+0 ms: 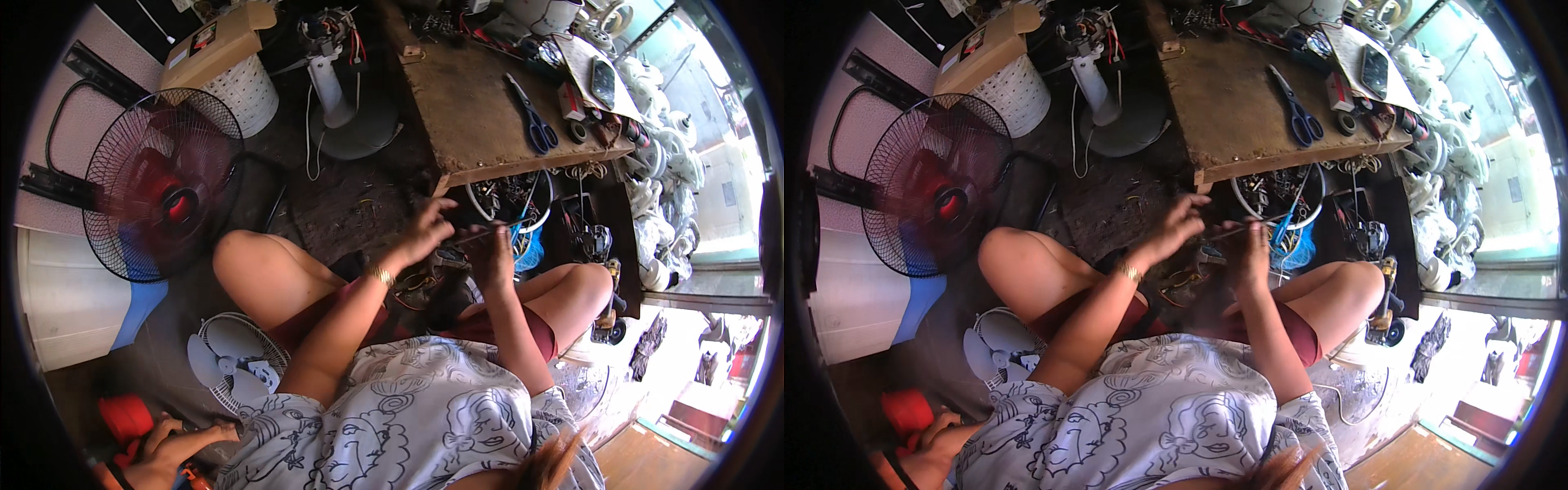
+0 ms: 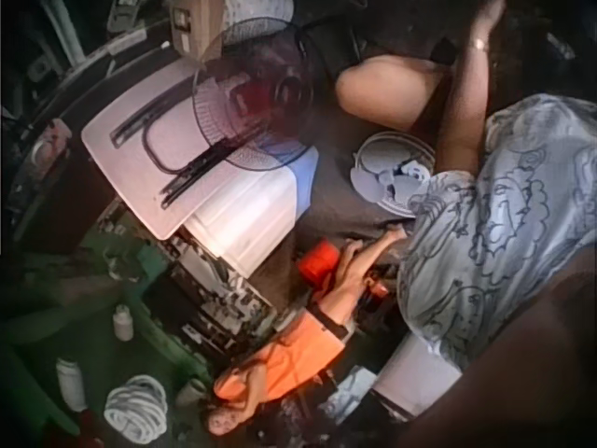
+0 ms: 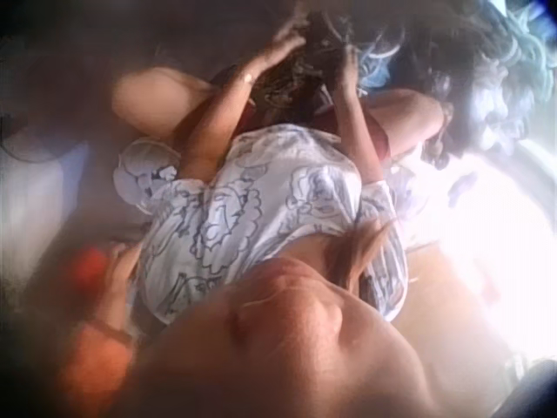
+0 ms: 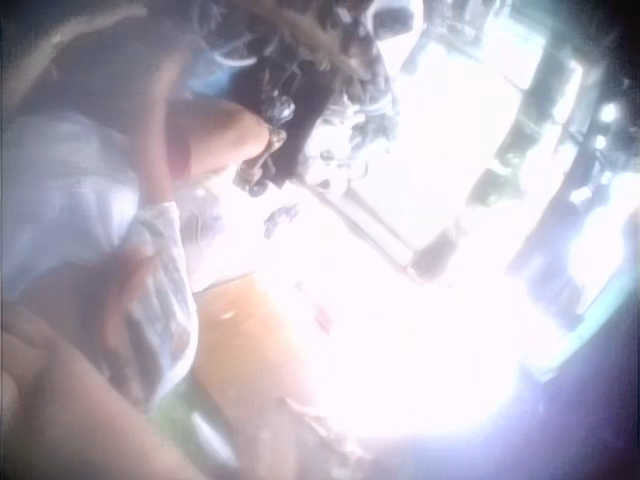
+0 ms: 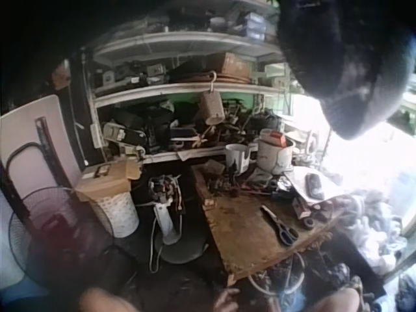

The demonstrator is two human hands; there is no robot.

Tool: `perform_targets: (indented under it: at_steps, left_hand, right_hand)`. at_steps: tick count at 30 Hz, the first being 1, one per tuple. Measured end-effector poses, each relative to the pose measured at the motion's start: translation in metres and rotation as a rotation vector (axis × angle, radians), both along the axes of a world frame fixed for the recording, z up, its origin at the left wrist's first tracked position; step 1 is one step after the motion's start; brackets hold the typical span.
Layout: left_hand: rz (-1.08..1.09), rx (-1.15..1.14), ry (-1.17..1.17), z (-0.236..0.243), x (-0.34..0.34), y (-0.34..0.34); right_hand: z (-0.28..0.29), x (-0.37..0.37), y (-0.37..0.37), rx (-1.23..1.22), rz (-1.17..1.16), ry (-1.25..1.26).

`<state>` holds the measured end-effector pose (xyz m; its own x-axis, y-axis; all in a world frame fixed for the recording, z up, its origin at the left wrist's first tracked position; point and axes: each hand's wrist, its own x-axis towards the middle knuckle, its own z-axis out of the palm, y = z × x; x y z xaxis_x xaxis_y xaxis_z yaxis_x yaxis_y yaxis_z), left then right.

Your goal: The person disassembles an electric fan motor by hand and with a screwdriver, tapping the metal casing with a hammer and handling the internal wiring.

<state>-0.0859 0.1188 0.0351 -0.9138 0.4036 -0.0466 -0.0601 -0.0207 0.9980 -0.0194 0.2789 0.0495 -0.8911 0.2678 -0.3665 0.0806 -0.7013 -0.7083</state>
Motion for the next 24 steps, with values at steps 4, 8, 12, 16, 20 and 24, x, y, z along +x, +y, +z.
perform_targets:
  at_steps: [4,8,12,16,20,24]
  left_hand:
    - [0.463,-0.534,-0.027,-0.155,-0.063,-0.093]
    - [0.404,-1.054,0.104,-0.203,-0.061,-0.121]
    - [0.528,-0.89,0.029,-0.246,-0.068,-0.137]
    - [0.565,-0.994,-0.109,-0.24,-0.073,-0.123]
    - [0.412,-1.181,-0.055,-0.248,-0.082,-0.148]
    - [0.781,-0.02,-0.619,-0.199,-0.108,-0.111]
  right_hand:
    - [-0.015,-0.021,0.003,0.202,0.207,-0.177]
    - [-0.059,0.013,-0.002,0.696,0.493,-0.242]
    - [-0.09,0.029,-0.016,0.784,0.714,-0.033]
    - [-0.072,0.017,-0.031,1.195,0.934,-0.025]
    - [-0.052,-0.003,-0.054,1.27,0.825,-0.002]
    - [-0.042,-0.021,-0.051,0.675,0.681,-0.053]
